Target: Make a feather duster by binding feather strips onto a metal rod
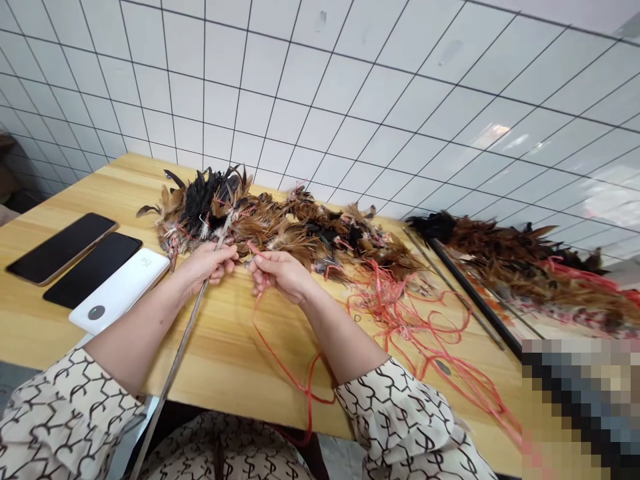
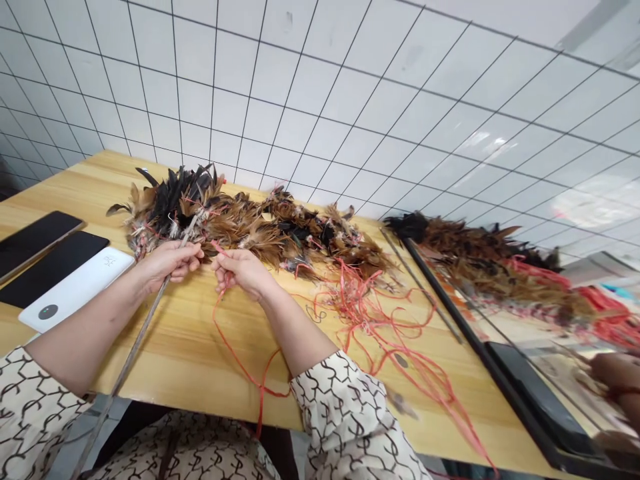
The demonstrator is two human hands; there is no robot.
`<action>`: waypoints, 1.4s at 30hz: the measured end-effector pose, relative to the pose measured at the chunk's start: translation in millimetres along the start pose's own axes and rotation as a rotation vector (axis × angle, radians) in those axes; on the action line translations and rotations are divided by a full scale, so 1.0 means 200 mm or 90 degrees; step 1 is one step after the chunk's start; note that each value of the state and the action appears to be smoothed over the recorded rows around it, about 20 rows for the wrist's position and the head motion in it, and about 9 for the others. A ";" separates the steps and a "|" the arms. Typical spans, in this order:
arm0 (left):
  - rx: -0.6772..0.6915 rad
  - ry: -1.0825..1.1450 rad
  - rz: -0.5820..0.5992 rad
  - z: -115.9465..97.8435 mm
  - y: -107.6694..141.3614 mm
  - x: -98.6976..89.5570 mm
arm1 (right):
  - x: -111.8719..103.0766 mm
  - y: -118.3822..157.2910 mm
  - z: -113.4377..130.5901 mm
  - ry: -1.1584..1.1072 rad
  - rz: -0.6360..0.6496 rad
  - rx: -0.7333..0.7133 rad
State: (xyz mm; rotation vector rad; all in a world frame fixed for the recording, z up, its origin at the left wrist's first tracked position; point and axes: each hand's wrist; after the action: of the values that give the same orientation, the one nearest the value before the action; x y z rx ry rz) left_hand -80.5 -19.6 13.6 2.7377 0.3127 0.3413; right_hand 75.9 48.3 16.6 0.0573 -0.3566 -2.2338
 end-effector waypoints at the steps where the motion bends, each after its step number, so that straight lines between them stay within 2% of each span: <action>1: 0.008 0.001 -0.025 0.00 0.00 0.00 | 0.00 -0.01 0.01 -0.052 -0.016 0.012; 4: 0.055 -0.037 -0.092 -0.01 -0.02 -0.02 | 0.02 -0.05 0.05 -0.139 -0.071 0.030; 6: 0.098 -0.134 -0.158 -0.02 -0.03 -0.05 | 0.05 -0.08 0.07 -0.142 -0.097 0.030; 10: 0.182 -0.405 -0.336 -0.07 -0.03 -0.14 | 0.12 -0.15 0.08 -0.101 -0.124 0.013; 14: 0.221 -0.548 -0.423 -0.08 -0.02 -0.22 | 0.19 -0.22 0.08 0.001 -0.172 -0.028; 17: 0.222 -0.625 -0.449 -0.07 -0.03 -0.26 | 0.24 -0.30 0.07 0.153 -0.224 -0.084; 20: 0.195 -0.684 -0.441 -0.06 -0.04 -0.27 | 0.29 -0.39 0.08 0.358 -0.269 -0.116; 24: 0.092 -0.808 -0.441 -0.08 -0.05 -0.21 | 0.33 -0.47 0.10 0.610 -0.325 -0.078; 27: 0.052 -0.859 -0.432 -0.09 -0.04 -0.17 | 0.35 -0.51 0.11 0.698 -0.335 -0.037; 30: 0.050 -0.854 -0.415 -0.10 -0.03 -0.17 | 0.36 -0.53 0.11 0.717 -0.346 -0.019; 32: 0.057 -0.828 -0.412 -0.10 -0.02 -0.18 | 0.36 -0.53 0.11 0.677 -0.361 -0.016; 35: 0.105 -0.749 -0.437 -0.11 -0.02 -0.22 | 0.34 -0.52 0.11 0.451 -0.368 -0.041; 37: 0.165 -0.639 -0.460 -0.11 -0.02 -0.23 | 0.33 -0.49 0.12 0.298 -0.353 -0.061; 39: 0.234 -0.472 -0.473 -0.11 -0.01 -0.22 | 0.31 -0.42 0.15 0.224 -0.337 -0.072; 42: 0.316 -0.217 -0.436 -0.10 -0.01 -0.18 | 0.27 -0.30 0.20 0.063 -0.288 -0.085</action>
State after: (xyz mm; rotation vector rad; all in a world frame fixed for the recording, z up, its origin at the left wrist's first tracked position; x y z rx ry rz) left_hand -121.3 -21.2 24.1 2.8392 1.3275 -0.4359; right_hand -10.4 52.0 42.0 0.1936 -0.1480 -2.6834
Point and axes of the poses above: each hand's wrist, its own y-axis away from the middle knuckle, its own x-axis out of the palm, z = x × y, and after that the axes turned 2 degrees about -z, right-handed
